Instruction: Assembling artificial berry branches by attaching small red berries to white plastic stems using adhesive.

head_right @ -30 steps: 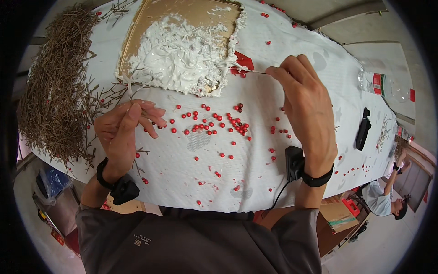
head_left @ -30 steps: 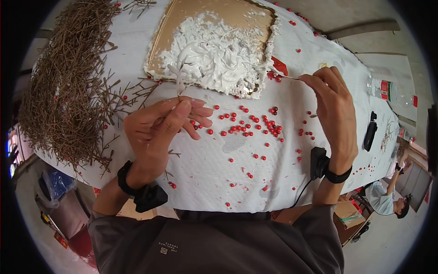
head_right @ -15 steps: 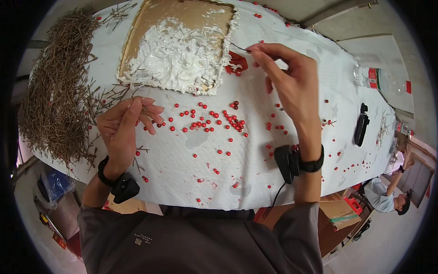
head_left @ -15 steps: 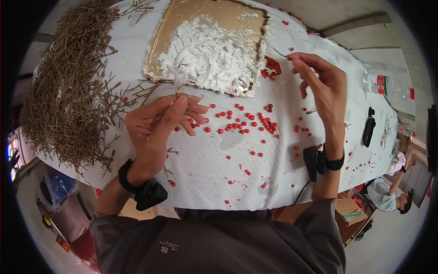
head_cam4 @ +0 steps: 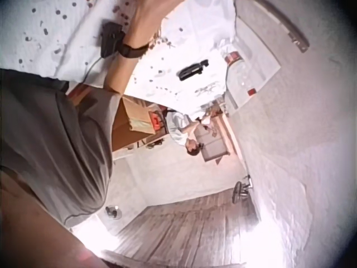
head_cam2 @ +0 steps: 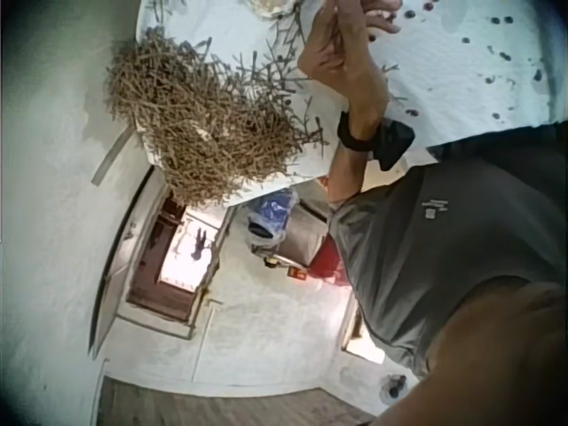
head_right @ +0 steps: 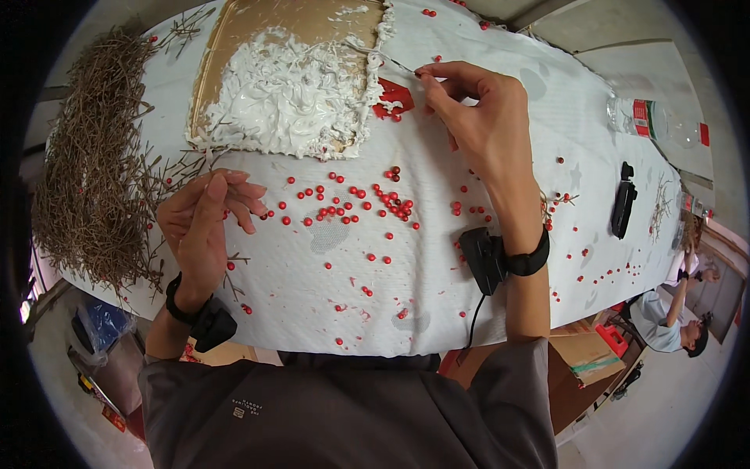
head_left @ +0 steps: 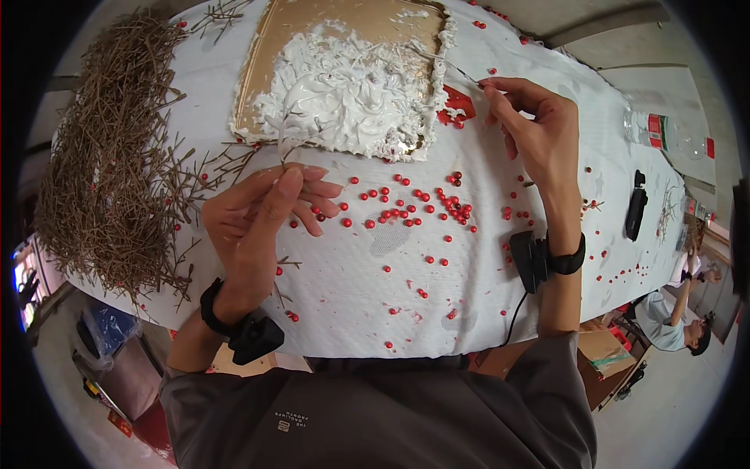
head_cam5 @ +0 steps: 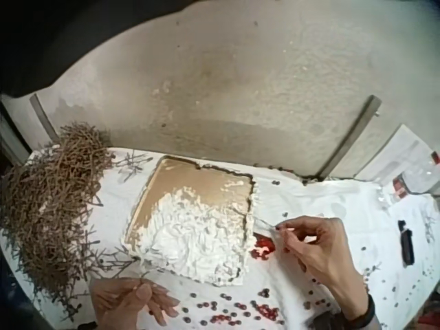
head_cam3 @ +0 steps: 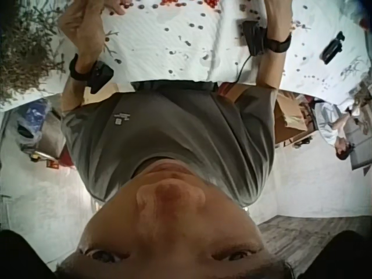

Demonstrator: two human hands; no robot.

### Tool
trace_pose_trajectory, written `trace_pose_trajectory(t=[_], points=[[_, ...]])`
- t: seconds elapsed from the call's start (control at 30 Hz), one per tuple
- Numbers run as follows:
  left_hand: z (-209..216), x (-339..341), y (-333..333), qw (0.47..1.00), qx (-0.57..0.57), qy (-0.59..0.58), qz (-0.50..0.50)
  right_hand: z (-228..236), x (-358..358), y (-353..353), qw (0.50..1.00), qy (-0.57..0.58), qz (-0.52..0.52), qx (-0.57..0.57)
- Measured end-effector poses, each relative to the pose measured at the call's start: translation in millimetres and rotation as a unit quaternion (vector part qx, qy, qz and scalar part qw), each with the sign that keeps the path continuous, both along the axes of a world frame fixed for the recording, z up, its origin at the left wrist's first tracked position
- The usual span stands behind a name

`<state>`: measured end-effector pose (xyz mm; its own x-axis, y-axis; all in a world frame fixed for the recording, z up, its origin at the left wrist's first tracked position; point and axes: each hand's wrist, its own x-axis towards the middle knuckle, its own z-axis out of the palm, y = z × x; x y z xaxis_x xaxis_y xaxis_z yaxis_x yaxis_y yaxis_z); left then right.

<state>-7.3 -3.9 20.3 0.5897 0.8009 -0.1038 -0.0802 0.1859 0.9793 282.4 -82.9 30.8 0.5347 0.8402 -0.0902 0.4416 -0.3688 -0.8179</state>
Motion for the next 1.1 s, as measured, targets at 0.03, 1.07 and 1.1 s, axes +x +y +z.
trace_pose_trajectory(t=[0.03, 1.07, 1.1], points=[[-0.2, 0.0, 0.0, 1.0, 0.002, -0.002, 0.001, -1.0, 0.1, -0.1, 1.0, -0.009, 0.003, -0.002], [-2.9, 1.9, 0.0, 0.999, 0.044, -0.011, -0.004, 12.5, 7.8, -2.2, 0.999, -0.011, 0.006, -0.042], [-2.6, 2.1, 0.0, 0.999, 0.046, -0.006, -0.003, 15.1, 7.9, -3.2, 0.998, -0.036, 0.022, -0.052]])
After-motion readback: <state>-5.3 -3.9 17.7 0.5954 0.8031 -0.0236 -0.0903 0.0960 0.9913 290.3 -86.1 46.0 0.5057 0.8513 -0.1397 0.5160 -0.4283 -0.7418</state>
